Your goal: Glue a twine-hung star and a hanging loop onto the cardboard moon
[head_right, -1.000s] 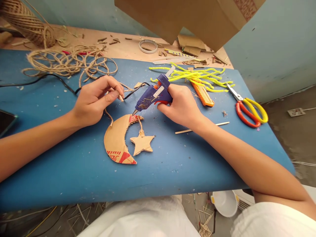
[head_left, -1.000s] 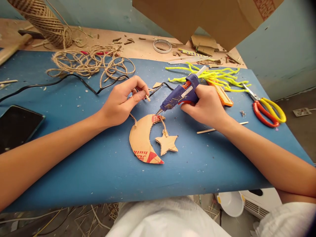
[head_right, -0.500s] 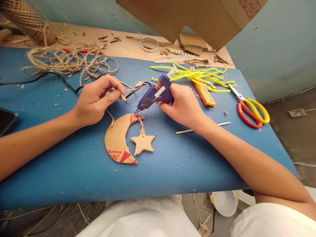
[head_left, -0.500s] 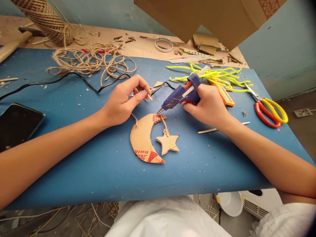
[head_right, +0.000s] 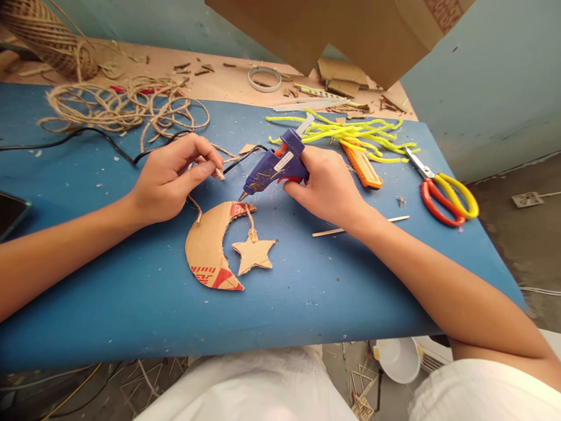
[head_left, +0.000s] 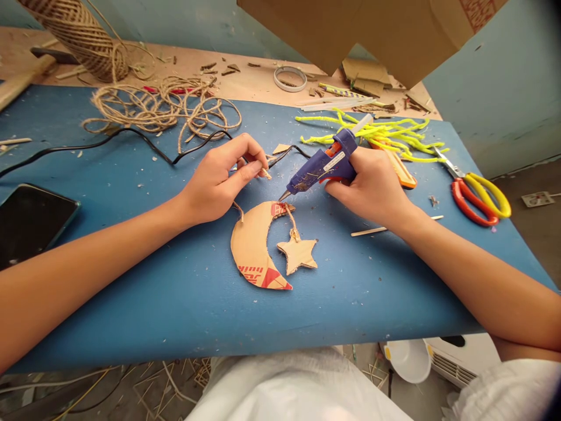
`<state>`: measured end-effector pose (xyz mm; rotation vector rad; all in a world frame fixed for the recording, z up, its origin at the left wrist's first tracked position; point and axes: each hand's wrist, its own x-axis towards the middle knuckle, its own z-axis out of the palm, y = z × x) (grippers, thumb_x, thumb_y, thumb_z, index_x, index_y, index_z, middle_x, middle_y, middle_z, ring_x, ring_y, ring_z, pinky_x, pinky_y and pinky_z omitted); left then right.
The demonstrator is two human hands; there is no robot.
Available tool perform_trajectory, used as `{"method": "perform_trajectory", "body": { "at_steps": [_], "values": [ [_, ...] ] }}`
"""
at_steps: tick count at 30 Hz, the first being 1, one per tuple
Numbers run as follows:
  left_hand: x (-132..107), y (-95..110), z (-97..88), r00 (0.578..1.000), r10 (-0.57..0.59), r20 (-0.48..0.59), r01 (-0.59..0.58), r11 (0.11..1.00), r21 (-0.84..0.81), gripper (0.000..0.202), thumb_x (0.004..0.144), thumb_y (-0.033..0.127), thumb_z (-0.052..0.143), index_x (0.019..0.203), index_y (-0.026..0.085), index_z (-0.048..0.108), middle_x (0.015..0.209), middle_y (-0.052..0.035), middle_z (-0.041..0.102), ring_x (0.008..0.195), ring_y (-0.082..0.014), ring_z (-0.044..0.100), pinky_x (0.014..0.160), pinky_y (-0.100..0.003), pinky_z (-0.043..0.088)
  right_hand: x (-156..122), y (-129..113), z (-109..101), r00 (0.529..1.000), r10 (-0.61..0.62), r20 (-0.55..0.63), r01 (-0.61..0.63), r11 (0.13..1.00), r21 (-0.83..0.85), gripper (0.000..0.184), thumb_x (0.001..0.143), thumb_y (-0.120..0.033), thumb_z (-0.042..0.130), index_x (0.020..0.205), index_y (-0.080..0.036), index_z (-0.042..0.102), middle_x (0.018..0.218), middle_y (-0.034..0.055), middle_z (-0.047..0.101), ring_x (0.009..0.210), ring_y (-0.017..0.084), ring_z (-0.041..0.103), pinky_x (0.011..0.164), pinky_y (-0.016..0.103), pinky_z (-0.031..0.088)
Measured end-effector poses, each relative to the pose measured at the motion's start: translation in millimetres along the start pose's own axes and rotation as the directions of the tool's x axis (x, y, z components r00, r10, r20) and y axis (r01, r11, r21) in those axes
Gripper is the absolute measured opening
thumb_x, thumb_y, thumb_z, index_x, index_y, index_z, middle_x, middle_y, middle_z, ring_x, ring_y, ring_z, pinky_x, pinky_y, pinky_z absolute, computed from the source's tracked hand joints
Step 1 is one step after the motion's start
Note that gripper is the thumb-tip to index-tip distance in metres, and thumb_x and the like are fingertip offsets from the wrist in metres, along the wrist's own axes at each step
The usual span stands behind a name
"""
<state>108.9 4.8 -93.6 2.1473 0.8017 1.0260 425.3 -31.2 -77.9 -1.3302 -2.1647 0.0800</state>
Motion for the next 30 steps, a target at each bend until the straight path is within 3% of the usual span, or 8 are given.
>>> {"method": "perform_trajectory", "body": {
  "at_steps": [5, 14, 20, 25, 30],
  "values": [
    [0.3, -0.4, -0.6, 1.0, 0.016, 0.005, -0.016, 1.0, 0.008, 0.012, 0.114, 0.026, 0.061, 0.108, 0.024, 0.071, 0.102, -0.0023, 0.083, 0.097, -0.0179, 0.081, 0.088, -0.033, 0.062, -0.2, 0.8, -0.6, 0.999, 0.046, 0.011, -0.046, 0.998, -0.051, 0.025, 0.078, -0.023, 0.073, 0.079, -0.026, 0.048, 0.076, 0.0011, 0.062, 0.069, 0.018, 0.052, 0.07, 0.037, 0.043],
    [0.1, -1.9, 0.9, 1.0, 0.024, -0.003, -0.024, 1.0, 0.02, 0.011, 0.112, 0.022, 0.062, 0.107, 0.024, 0.072, 0.101, -0.0028, 0.083, 0.096, -0.0191, 0.08, 0.087, -0.034, 0.062, -0.2, -4.4, -2.4, 0.998, 0.059, 0.022, -0.058, 0.998, -0.028, 0.019, 0.078, -0.022, 0.072, 0.079, -0.025, 0.053, 0.077, 0.0013, 0.062, 0.07, 0.018, 0.051, 0.071, 0.037, 0.042],
    [-0.6, -2.4, -1.1, 1.0, -0.007, 0.007, 0.007, 0.999, 0.049, 0.012, 0.114, 0.033, 0.065, 0.109, 0.025, 0.073, 0.102, -0.0028, 0.082, 0.097, -0.0202, 0.08, 0.089, -0.036, 0.064, -1.1, -4.3, -0.3, 0.998, 0.044, 0.042, -0.045, 0.999, 0.017, 0.011, 0.079, -0.021, 0.07, 0.085, -0.024, 0.062, 0.081, 0.0021, 0.064, 0.073, 0.02, 0.051, 0.073, 0.038, 0.042],
    [-1.1, -1.9, -2.1, 1.0, -0.024, 0.009, 0.023, 0.998, 0.059, 0.015, 0.115, 0.038, 0.066, 0.109, 0.026, 0.074, 0.103, -0.0029, 0.083, 0.097, -0.0204, 0.081, 0.089, -0.036, 0.065, -1.6, -5.4, -0.2, 0.999, 0.022, 0.045, -0.023, 1.0, 0.011, 0.011, 0.08, -0.021, 0.072, 0.09, -0.023, 0.067, 0.086, 0.004, 0.07, 0.076, 0.022, 0.059, 0.075, 0.039, 0.048],
    [-1.1, -2.0, -1.4, 1.0, -0.025, 0.005, 0.025, 0.999, 0.022, 0.017, 0.116, 0.041, 0.068, 0.108, 0.027, 0.074, 0.103, -0.0031, 0.083, 0.097, -0.0206, 0.081, 0.09, -0.036, 0.064, -1.3, -8.7, -2.5, 0.998, 0.018, 0.067, -0.017, 1.0, -0.017, 0.029, 0.081, -0.019, 0.071, 0.108, -0.023, 0.078, 0.095, 0.0061, 0.077, 0.089, 0.028, 0.071, 0.082, 0.041, 0.057]
  ]
}}
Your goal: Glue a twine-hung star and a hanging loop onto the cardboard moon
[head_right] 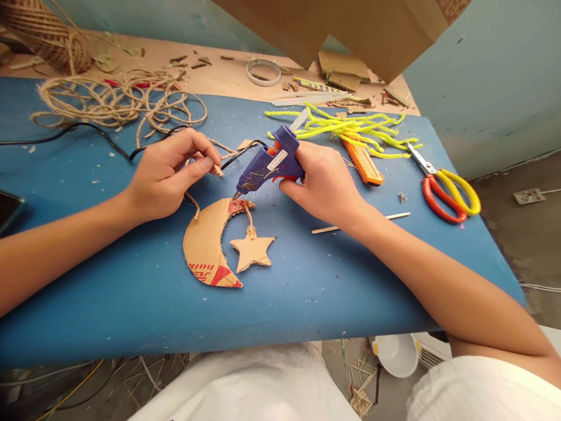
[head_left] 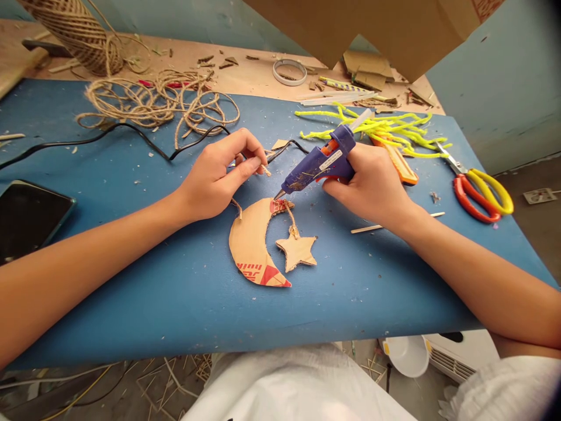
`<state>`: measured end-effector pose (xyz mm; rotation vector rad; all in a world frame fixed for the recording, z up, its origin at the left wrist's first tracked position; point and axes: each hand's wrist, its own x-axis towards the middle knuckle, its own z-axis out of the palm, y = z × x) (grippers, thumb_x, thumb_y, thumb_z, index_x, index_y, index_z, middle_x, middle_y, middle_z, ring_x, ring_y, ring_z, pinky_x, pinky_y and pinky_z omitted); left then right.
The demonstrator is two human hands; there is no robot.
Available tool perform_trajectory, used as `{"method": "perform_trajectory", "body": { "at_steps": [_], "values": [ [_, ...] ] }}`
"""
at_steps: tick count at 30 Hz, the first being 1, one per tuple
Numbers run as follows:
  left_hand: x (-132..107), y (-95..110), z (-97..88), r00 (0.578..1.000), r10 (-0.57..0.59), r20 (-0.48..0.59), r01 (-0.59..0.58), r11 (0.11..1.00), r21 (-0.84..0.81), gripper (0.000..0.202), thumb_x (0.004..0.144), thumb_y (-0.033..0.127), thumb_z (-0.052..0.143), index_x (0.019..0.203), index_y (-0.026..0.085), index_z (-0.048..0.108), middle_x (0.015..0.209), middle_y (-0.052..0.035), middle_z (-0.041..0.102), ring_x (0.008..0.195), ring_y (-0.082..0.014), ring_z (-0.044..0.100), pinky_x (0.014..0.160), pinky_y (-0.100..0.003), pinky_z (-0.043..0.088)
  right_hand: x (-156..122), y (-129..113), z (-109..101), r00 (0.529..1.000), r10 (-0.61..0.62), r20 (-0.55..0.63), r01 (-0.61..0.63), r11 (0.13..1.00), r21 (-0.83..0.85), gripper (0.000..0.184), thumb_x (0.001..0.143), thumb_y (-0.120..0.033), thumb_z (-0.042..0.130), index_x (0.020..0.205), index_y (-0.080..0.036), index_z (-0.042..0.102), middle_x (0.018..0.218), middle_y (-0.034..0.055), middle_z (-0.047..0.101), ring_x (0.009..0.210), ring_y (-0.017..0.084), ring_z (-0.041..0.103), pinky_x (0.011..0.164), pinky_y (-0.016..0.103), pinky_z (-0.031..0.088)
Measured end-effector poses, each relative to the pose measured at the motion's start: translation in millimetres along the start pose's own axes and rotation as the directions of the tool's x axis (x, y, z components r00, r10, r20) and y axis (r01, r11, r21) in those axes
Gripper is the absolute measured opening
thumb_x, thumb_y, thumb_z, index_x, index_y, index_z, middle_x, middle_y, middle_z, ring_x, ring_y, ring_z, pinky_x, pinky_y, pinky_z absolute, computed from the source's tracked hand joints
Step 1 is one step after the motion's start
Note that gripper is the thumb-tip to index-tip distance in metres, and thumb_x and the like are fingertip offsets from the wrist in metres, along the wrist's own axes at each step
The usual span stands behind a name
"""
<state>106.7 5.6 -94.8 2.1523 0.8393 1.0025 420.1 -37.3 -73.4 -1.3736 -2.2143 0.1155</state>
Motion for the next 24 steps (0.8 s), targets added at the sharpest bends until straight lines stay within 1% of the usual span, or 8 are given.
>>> {"method": "perform_trajectory", "body": {
  "at_steps": [4, 9, 14, 19, 24],
  "values": [
    [-0.5, -0.1, -0.2, 1.0, -0.017, 0.0, 0.017, 1.0, 0.007, 0.024, 0.116, 0.049, 0.07, 0.108, 0.027, 0.075, 0.103, -0.0038, 0.082, 0.098, -0.0214, 0.081, 0.09, -0.037, 0.065, -0.2, -0.8, -3.0, 1.0, 0.023, 0.01, -0.022, 0.998, -0.053, 0.019, 0.082, -0.021, 0.073, 0.101, -0.024, 0.076, 0.094, 0.0062, 0.078, 0.087, 0.028, 0.072, 0.082, 0.042, 0.059],
    [-0.6, 1.1, -0.7, 1.0, -0.027, 0.0, 0.027, 0.999, 0.022, 0.018, 0.114, 0.043, 0.07, 0.108, 0.027, 0.075, 0.102, -0.0038, 0.083, 0.097, -0.0216, 0.081, 0.09, -0.038, 0.066, -1.5, -1.5, -5.7, 1.0, 0.007, -0.006, -0.007, 0.999, -0.05, 0.027, 0.08, -0.02, 0.072, 0.106, -0.023, 0.079, 0.105, 0.0075, 0.084, 0.1, 0.031, 0.079, 0.089, 0.044, 0.062],
    [0.1, 1.8, -0.6, 1.0, -0.024, 0.001, 0.024, 1.0, 0.015, 0.016, 0.113, 0.041, 0.069, 0.108, 0.027, 0.075, 0.102, -0.0035, 0.083, 0.096, -0.0223, 0.081, 0.089, -0.039, 0.065, -2.3, -0.8, -6.8, 1.0, -0.008, -0.009, 0.008, 0.999, -0.046, 0.022, 0.086, -0.024, 0.073, 0.107, -0.023, 0.08, 0.107, 0.0093, 0.085, 0.104, 0.033, 0.082, 0.092, 0.046, 0.064],
    [0.4, 1.8, -0.5, 1.0, -0.018, 0.003, 0.018, 1.0, 0.013, 0.016, 0.113, 0.041, 0.07, 0.108, 0.027, 0.074, 0.102, -0.0036, 0.083, 0.095, -0.0225, 0.081, 0.089, -0.039, 0.065, -2.2, 0.2, -7.0, 0.999, -0.053, -0.011, 0.052, 0.998, -0.027, 0.033, 0.087, -0.022, 0.071, 0.119, -0.023, 0.082, 0.113, 0.0094, 0.085, 0.112, 0.035, 0.082, 0.098, 0.047, 0.065],
    [-0.3, 2.1, -0.2, 1.0, -0.021, 0.0, 0.021, 1.0, 0.019, 0.014, 0.112, 0.038, 0.069, 0.107, 0.027, 0.075, 0.101, -0.0037, 0.083, 0.095, -0.0222, 0.08, 0.089, -0.039, 0.065, -3.0, 0.6, -7.7, 0.998, -0.066, -0.012, 0.065, 0.997, -0.03, 0.031, 0.087, -0.02, 0.072, 0.117, -0.022, 0.081, 0.115, 0.0107, 0.085, 0.114, 0.036, 0.083, 0.1, 0.048, 0.066]
  ]
}}
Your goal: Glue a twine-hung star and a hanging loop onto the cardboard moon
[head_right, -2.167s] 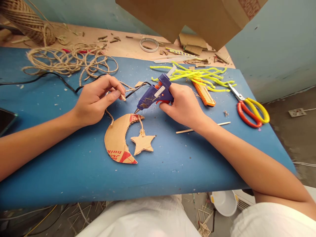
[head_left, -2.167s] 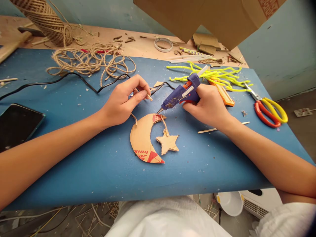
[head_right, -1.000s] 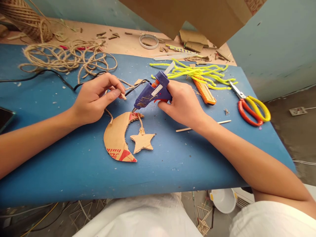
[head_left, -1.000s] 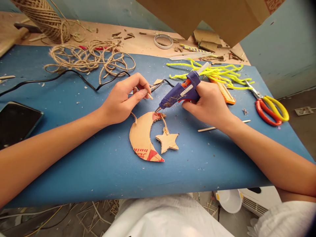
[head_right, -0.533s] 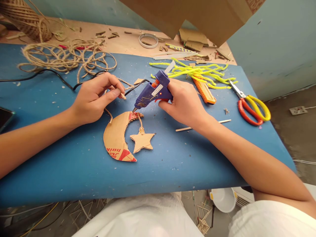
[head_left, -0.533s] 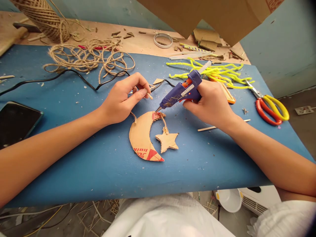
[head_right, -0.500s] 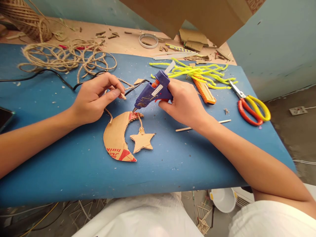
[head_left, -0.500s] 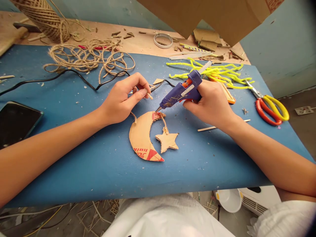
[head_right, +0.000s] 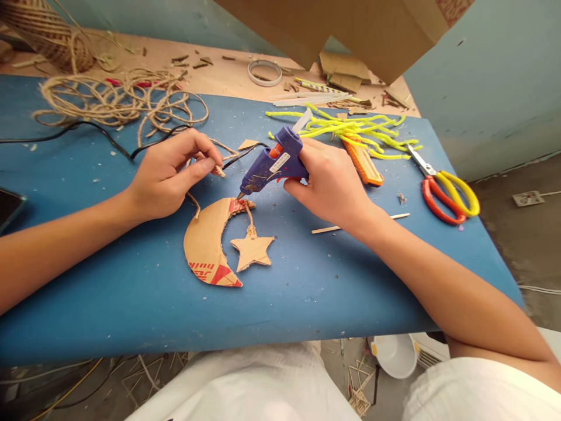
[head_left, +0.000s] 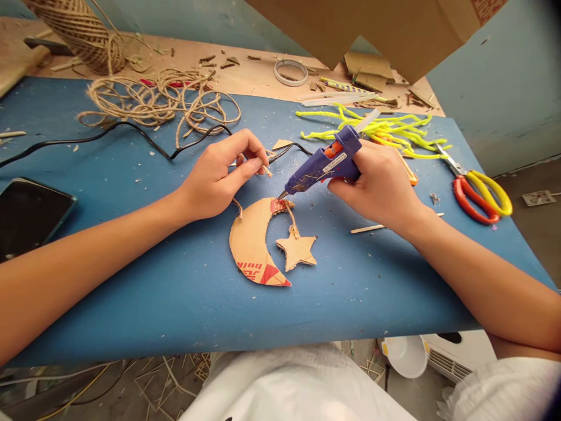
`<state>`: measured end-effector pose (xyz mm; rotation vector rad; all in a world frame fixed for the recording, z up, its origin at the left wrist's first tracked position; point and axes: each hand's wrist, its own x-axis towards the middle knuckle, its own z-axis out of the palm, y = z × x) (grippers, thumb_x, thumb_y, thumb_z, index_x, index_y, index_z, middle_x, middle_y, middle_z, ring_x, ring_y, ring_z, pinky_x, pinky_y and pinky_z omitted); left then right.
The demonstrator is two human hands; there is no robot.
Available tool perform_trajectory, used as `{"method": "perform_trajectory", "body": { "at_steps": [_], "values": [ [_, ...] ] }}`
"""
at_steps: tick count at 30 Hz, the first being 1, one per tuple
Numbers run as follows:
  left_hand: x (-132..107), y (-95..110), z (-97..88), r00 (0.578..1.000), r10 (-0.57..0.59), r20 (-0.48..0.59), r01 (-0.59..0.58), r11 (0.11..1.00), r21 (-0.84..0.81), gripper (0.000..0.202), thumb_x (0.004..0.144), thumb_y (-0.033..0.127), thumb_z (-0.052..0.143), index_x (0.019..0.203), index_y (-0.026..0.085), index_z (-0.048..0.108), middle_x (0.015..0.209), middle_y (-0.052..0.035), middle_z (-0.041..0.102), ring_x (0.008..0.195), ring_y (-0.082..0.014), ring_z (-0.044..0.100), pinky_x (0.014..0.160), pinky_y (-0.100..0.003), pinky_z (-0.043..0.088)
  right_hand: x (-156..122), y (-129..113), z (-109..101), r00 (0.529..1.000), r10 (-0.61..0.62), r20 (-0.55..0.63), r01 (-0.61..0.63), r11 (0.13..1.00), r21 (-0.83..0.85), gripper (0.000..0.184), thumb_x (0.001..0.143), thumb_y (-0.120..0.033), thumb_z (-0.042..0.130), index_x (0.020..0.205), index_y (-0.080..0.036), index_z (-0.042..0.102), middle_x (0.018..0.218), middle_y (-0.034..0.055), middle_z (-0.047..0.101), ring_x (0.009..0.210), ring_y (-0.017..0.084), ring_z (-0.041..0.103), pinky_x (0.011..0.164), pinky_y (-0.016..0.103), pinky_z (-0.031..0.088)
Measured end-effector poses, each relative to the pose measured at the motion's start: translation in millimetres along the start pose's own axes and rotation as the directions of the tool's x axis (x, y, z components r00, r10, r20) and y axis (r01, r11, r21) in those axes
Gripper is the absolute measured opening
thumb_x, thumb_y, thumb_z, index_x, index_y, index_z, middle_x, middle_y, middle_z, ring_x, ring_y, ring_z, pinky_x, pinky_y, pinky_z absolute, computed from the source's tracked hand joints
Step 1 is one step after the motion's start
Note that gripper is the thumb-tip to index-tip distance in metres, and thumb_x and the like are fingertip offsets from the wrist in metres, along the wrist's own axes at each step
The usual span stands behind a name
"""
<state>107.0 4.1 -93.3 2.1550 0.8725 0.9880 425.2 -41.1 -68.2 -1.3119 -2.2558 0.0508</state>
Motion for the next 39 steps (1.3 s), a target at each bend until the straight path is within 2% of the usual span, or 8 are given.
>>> {"method": "perform_trajectory", "body": {
  "at_steps": [9, 15, 21, 25, 28, 31, 33, 39],
  "values": [
    [0.1, 3.1, 0.0, 1.0, 0.023, 0.004, -0.023, 0.999, 0.037, 0.015, 0.11, 0.032, 0.066, 0.106, 0.023, 0.077, 0.098, -0.0049, 0.085, 0.089, -0.0222, 0.078, 0.087, -0.039, 0.066, -1.4, 3.2, -1.6, 1.0, 0.016, 0.017, -0.016, 0.999, -0.037, 0.024, 0.085, -0.02, 0.072, 0.107, -0.023, 0.08, 0.11, 0.0106, 0.084, 0.107, 0.035, 0.083, 0.094, 0.047, 0.066],
    [0.7, 1.5, 0.2, 0.997, 0.07, 0.013, -0.07, 0.998, -0.001, 0.013, 0.11, 0.024, 0.063, 0.105, 0.024, 0.075, 0.1, -0.0035, 0.085, 0.092, -0.02, 0.079, 0.084, -0.035, 0.062, -2.0, 0.8, -0.8, 1.0, -0.022, -0.006, 0.022, 1.0, 0.003, 0.034, 0.087, -0.018, 0.07, 0.118, -0.022, 0.082, 0.116, 0.011, 0.085, 0.112, 0.035, 0.084, 0.098, 0.048, 0.067],
    [0.4, 1.5, 0.3, 1.0, 0.018, 0.011, -0.019, 0.999, 0.036, 0.018, 0.11, 0.036, 0.066, 0.106, 0.023, 0.078, 0.097, -0.005, 0.082, 0.092, -0.0232, 0.077, 0.086, -0.038, 0.065, -1.3, -5.3, -0.7, 1.0, -0.011, 0.006, 0.011, 1.0, -0.013, 0.044, 0.085, -0.017, 0.07, 0.127, -0.024, 0.083, 0.116, 0.0096, 0.085, 0.108, 0.033, 0.083, 0.096, 0.045, 0.066],
    [0.7, 1.4, -0.9, 0.999, 0.044, 0.028, -0.045, 0.998, 0.05, 0.016, 0.11, 0.032, 0.064, 0.106, 0.024, 0.078, 0.1, -0.0049, 0.083, 0.093, -0.0225, 0.076, 0.087, -0.038, 0.064, -0.5, -7.3, -3.3, 1.0, 0.001, 0.022, 0.0, 1.0, -0.024, 0.041, 0.081, -0.018, 0.071, 0.12, -0.024, 0.084, 0.107, 0.0083, 0.083, 0.099, 0.032, 0.08, 0.09, 0.044, 0.064],
    [1.7, 1.0, -1.4, 0.994, 0.084, 0.066, -0.088, 0.994, 0.061, 0.015, 0.109, 0.027, 0.062, 0.105, 0.025, 0.076, 0.105, -0.0058, 0.083, 0.098, -0.0231, 0.076, 0.088, -0.039, 0.061, -1.7, -5.7, -5.1, 1.0, 0.021, -0.018, -0.021, 1.0, -0.01, 0.03, 0.078, -0.018, 0.072, 0.106, -0.024, 0.081, 0.09, 0.0048, 0.077, 0.082, 0.026, 0.073, 0.081, 0.042, 0.06],
    [3.3, 0.8, -1.6, 0.984, 0.133, 0.123, -0.142, 0.988, 0.066, 0.014, 0.109, 0.026, 0.063, 0.103, 0.026, 0.076, 0.105, -0.0065, 0.08, 0.101, -0.0255, 0.074, 0.092, -0.043, 0.06, -4.1, 3.0, -5.9, 0.995, 0.088, -0.043, -0.088, 0.996, 0.009, 0.008, 0.081, -0.023, 0.075, 0.088, -0.025, 0.072, 0.074, 0.0019, 0.064, 0.069, 0.022, 0.06, 0.071, 0.042, 0.053],
    [4.4, 0.9, -1.5, 0.974, 0.156, 0.162, -0.167, 0.984, 0.057, 0.015, 0.11, 0.027, 0.063, 0.102, 0.026, 0.076, 0.106, -0.007, 0.08, 0.104, -0.027, 0.073, 0.098, -0.047, 0.06, -4.5, 13.9, -6.1, 0.988, 0.148, -0.033, -0.148, 0.989, 0.019, 0.014, 0.086, -0.029, 0.076, 0.083, -0.026, 0.063, 0.073, 0.0021, 0.059, 0.069, 0.022, 0.054, 0.066, 0.042, 0.048],
    [6.3, 1.0, -0.7, 0.96, 0.186, 0.212, -0.2, 0.979, 0.046, 0.018, 0.111, 0.03, 0.066, 0.101, 0.027, 0.081, 0.115, -0.0087, 0.08, 0.117, -0.0289, 0.075, 0.112, -0.05, 0.06, 4.2, 52.2, -5.0, 0.964, 0.26, -0.047, -0.256, 0.964, 0.072, 0.024, 0.095, -0.028, 0.075, 0.102, -0.026, 0.053, 0.097, 0.0074, 0.069, 0.081, 0.022, 0.051, 0.071, 0.04, 0.044]
  ]
}}
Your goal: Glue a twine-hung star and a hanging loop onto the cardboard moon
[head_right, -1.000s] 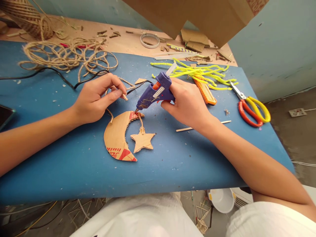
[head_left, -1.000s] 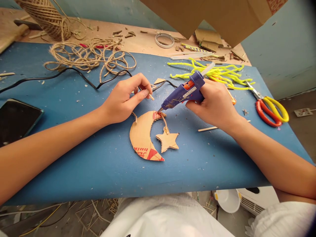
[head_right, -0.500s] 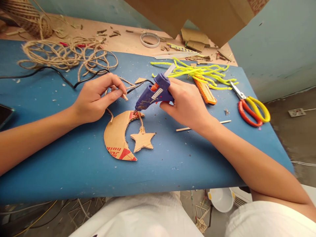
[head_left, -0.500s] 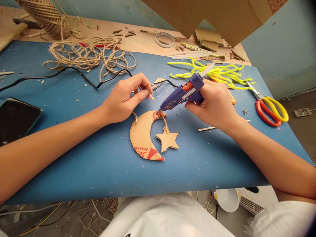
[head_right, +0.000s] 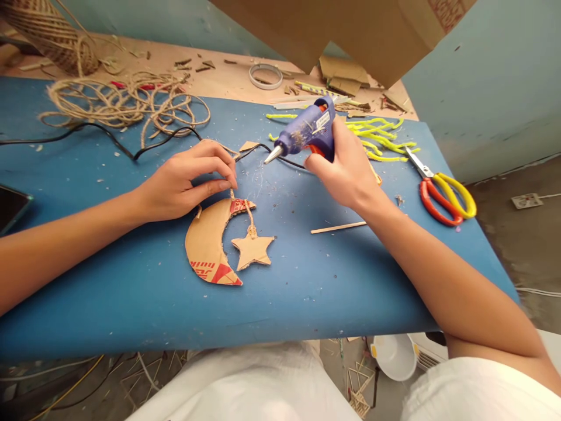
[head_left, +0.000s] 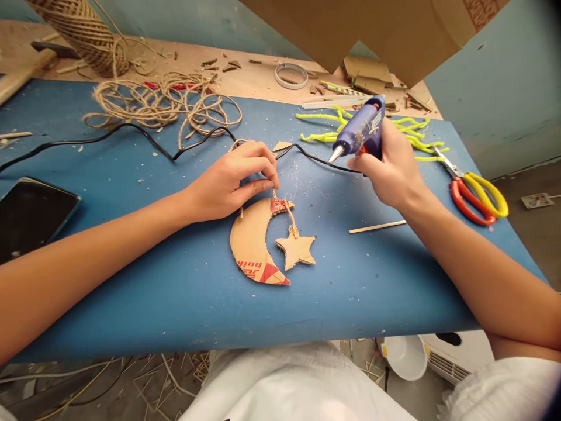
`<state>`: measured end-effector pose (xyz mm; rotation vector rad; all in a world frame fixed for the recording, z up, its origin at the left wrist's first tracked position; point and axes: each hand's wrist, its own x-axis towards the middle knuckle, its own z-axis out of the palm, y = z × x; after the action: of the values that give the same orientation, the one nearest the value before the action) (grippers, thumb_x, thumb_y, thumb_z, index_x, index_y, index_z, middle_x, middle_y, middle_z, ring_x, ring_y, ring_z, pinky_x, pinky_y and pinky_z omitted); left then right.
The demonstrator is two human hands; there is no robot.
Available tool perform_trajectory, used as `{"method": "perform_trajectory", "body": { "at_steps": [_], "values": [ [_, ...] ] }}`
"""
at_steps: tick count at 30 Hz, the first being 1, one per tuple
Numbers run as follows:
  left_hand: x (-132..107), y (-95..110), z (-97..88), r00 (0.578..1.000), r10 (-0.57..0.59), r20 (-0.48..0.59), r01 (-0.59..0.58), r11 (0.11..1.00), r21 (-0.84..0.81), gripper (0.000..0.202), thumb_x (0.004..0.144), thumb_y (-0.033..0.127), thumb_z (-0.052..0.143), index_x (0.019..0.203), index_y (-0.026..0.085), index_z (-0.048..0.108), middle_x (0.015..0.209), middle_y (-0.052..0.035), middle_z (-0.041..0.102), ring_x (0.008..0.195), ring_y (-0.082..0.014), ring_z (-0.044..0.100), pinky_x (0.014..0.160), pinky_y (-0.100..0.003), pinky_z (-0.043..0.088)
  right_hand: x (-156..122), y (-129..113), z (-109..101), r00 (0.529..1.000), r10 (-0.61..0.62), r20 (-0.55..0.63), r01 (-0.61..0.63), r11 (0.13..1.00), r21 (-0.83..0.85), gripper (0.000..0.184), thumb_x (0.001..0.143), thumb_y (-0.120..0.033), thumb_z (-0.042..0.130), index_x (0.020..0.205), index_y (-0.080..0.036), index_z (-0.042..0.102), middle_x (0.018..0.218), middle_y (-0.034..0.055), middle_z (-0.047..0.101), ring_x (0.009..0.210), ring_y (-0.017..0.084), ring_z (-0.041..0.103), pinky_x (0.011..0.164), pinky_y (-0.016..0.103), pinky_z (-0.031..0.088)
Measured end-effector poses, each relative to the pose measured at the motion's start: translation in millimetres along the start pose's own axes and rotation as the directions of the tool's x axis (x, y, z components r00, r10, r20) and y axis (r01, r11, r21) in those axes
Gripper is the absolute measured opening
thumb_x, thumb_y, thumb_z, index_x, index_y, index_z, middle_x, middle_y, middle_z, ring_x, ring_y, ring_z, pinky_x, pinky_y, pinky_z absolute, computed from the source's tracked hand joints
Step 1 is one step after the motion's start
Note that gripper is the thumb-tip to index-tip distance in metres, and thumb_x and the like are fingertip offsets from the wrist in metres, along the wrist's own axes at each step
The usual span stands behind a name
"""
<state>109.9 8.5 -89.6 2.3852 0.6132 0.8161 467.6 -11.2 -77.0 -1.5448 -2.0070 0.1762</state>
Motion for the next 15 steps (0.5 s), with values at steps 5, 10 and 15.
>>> {"method": "perform_trajectory", "body": {
  "at_steps": [5, 10, 15],
  "values": [
    [3.4, -1.2, -0.9, 1.0, 0.012, 0.005, -0.012, 1.0, 0.01, 0.015, 0.11, 0.03, 0.071, 0.102, 0.029, 0.084, 0.118, -0.006, 0.079, 0.117, -0.0261, 0.073, 0.113, -0.044, 0.057, 8.1, 17.6, 7.0, 0.999, 0.036, -0.005, -0.036, 0.999, -0.018, 0.026, 0.099, -0.036, 0.076, 0.108, -0.027, 0.053, 0.099, 0.0061, 0.066, 0.085, 0.023, 0.05, 0.079, 0.04, 0.048],
    [6.5, -1.6, -1.1, 0.999, 0.022, 0.039, -0.022, 0.999, 0.025, 0.018, 0.112, 0.031, 0.071, 0.104, 0.028, 0.087, 0.119, -0.0061, 0.079, 0.118, -0.025, 0.071, 0.115, -0.043, 0.055, 11.1, 26.1, 10.3, 0.998, 0.046, -0.034, -0.043, 0.996, 0.082, 0.031, 0.088, -0.038, 0.084, 0.105, -0.03, 0.059, 0.098, 0.0041, 0.066, 0.085, 0.026, 0.054, 0.082, 0.046, 0.055],
    [6.5, -4.7, -0.6, 0.998, 0.034, 0.05, -0.035, 0.999, 0.022, 0.018, 0.111, 0.03, 0.073, 0.104, 0.029, 0.089, 0.12, -0.0057, 0.08, 0.119, -0.0249, 0.071, 0.115, -0.043, 0.054, 9.8, 28.2, 12.8, 0.999, 0.045, -0.012, -0.045, 0.998, 0.034, 0.029, 0.088, -0.036, 0.084, 0.098, -0.029, 0.057, 0.096, 0.0054, 0.065, 0.084, 0.027, 0.051, 0.086, 0.051, 0.057]
  ]
}}
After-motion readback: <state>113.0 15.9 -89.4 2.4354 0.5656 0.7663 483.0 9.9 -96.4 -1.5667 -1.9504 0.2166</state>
